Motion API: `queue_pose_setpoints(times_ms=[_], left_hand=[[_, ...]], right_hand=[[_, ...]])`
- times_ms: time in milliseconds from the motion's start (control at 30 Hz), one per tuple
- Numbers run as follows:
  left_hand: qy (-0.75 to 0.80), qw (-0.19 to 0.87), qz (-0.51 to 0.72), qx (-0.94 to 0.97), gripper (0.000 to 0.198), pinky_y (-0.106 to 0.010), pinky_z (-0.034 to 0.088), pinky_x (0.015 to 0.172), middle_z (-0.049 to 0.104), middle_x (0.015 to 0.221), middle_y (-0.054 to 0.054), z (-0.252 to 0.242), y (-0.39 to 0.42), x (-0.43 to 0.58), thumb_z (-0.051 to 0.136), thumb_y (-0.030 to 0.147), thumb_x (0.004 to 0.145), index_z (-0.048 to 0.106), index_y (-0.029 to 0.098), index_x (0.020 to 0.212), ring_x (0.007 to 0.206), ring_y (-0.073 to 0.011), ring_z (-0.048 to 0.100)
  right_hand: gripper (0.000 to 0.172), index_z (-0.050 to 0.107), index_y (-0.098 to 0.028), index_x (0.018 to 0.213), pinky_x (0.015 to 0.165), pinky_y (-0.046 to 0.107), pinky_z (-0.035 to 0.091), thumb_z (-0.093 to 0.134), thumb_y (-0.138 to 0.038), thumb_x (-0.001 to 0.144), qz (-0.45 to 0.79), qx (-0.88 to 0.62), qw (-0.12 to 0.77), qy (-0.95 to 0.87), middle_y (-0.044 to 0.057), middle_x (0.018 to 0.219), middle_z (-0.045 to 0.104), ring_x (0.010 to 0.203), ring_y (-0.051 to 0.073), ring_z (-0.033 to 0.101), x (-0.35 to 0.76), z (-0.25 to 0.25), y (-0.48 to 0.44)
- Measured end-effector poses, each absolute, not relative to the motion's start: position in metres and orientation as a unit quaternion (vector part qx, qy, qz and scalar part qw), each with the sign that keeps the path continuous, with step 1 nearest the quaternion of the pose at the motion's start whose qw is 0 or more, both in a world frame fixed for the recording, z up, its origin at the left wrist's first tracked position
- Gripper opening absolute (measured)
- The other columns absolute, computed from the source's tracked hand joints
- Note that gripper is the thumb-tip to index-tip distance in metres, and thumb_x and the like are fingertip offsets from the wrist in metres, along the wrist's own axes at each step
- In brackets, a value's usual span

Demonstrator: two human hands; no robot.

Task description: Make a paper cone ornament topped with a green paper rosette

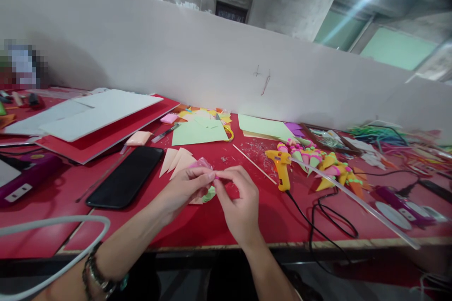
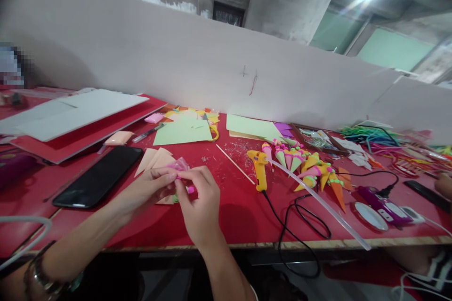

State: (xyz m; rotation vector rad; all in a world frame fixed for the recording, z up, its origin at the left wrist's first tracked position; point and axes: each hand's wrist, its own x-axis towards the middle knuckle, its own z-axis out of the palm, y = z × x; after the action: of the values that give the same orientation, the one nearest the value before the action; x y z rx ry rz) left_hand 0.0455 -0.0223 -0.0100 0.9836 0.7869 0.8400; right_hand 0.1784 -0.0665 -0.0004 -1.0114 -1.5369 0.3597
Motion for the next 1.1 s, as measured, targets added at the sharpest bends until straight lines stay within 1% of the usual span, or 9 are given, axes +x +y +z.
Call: queue_pose_setpoints(times_ms=[167, 367, 433, 533, 600, 767, 933, 1000, 1100], left_hand=[[0.355, 0.729, 0.374, 0.450, 0.022, -0.016, 0.033, 0.048, 0.045, 0.049, 0.005, -0.009, -0.025, 0.047, 0.068, 0.038, 0.067, 0.062, 0.017, 0.067, 0.046, -0.0046, 0.038], [0.363, 0.656, 0.407, 0.522, 0.022, -0.015, 0.028, 0.044, 0.048, 0.053, 0.004, -0.002, -0.030, 0.049, 0.065, 0.035, 0.071, 0.062, 0.014, 0.066, 0.047, -0.0042, 0.037], [0.355, 0.678, 0.406, 0.501, 0.022, -0.015, 0.027, 0.044, 0.045, 0.051, 0.005, -0.001, -0.032, 0.050, 0.065, 0.035, 0.071, 0.061, 0.014, 0.067, 0.047, -0.0042, 0.036], [0.317, 0.752, 0.387, 0.430, 0.023, -0.014, 0.027, 0.044, 0.042, 0.048, 0.006, -0.002, -0.033, 0.050, 0.067, 0.035, 0.068, 0.060, 0.015, 0.064, 0.045, -0.0037, 0.033], [0.290, 0.782, 0.381, 0.398, 0.023, -0.014, 0.029, 0.045, 0.043, 0.049, 0.006, -0.003, -0.033, 0.051, 0.069, 0.034, 0.067, 0.059, 0.014, 0.061, 0.045, -0.0033, 0.034], [0.258, 0.808, 0.376, 0.372, 0.019, -0.015, 0.033, 0.047, 0.046, 0.053, 0.005, -0.005, -0.034, 0.053, 0.067, 0.029, 0.070, 0.059, 0.014, 0.063, 0.047, -0.0039, 0.037], [0.246, 0.800, 0.414, 0.357, 0.026, -0.016, 0.038, 0.052, 0.037, 0.053, 0.006, 0.001, -0.030, 0.049, 0.064, 0.033, 0.073, 0.051, 0.014, 0.060, 0.049, -0.0046, 0.035], [0.251, 0.783, 0.439, 0.362, 0.029, -0.015, 0.038, 0.052, 0.034, 0.053, 0.006, 0.005, -0.026, 0.044, 0.062, 0.033, 0.075, 0.047, 0.014, 0.058, 0.048, -0.0043, 0.033], [0.269, 0.763, 0.456, 0.370, 0.030, -0.013, 0.035, 0.046, 0.036, 0.054, 0.006, 0.010, -0.020, 0.036, 0.061, 0.033, 0.075, 0.045, 0.014, 0.058, 0.046, -0.0038, 0.030]], right_hand=[[0.011, 0.059, -0.016, 0.082, 0.067, 0.022, 0.046, 0.052, -0.009, 0.078, 0.129, -0.436, 0.595, -0.663, 0.003, 0.078, 0.056, 0.075, 0.012, 0.055, 0.178, 0.000, -0.068], [0.011, 0.058, -0.016, 0.082, 0.063, 0.022, 0.045, 0.052, -0.008, 0.077, 0.119, -0.434, 0.597, -0.664, 0.002, 0.076, 0.055, 0.071, 0.011, 0.054, 0.178, -0.001, -0.066], [0.011, 0.058, -0.016, 0.082, 0.063, 0.022, 0.045, 0.052, -0.008, 0.077, 0.119, -0.427, 0.604, -0.662, 0.002, 0.076, 0.055, 0.071, 0.011, 0.054, 0.177, -0.001, -0.067], [0.011, 0.058, -0.017, 0.081, 0.063, 0.022, 0.045, 0.052, -0.008, 0.077, 0.127, -0.423, 0.612, -0.656, 0.001, 0.076, 0.055, 0.071, 0.011, 0.054, 0.176, 0.000, -0.069], [0.011, 0.057, -0.017, 0.079, 0.063, 0.023, 0.046, 0.052, -0.009, 0.076, 0.138, -0.423, 0.615, -0.651, 0.001, 0.075, 0.055, 0.070, 0.011, 0.054, 0.175, 0.001, -0.070], [0.009, 0.056, -0.019, 0.079, 0.062, 0.025, 0.047, 0.052, -0.011, 0.077, 0.199, -0.416, 0.625, -0.630, 0.001, 0.077, 0.055, 0.071, 0.012, 0.054, 0.174, 0.002, -0.072], [0.006, 0.057, -0.019, 0.077, 0.058, 0.022, 0.046, 0.053, -0.016, 0.079, 0.293, -0.400, 0.655, -0.570, -0.001, 0.072, 0.056, 0.065, 0.011, 0.054, 0.177, 0.001, -0.073], [0.006, 0.059, -0.020, 0.078, 0.057, 0.020, 0.045, 0.054, -0.019, 0.079, 0.327, -0.405, 0.660, -0.541, -0.001, 0.070, 0.057, 0.062, 0.009, 0.054, 0.179, 0.000, -0.073], [0.011, 0.061, -0.020, 0.077, 0.053, 0.019, 0.043, 0.053, -0.025, 0.081, 0.363, -0.413, 0.667, -0.503, -0.002, 0.065, 0.057, 0.058, 0.008, 0.052, 0.180, -0.002, -0.070]])
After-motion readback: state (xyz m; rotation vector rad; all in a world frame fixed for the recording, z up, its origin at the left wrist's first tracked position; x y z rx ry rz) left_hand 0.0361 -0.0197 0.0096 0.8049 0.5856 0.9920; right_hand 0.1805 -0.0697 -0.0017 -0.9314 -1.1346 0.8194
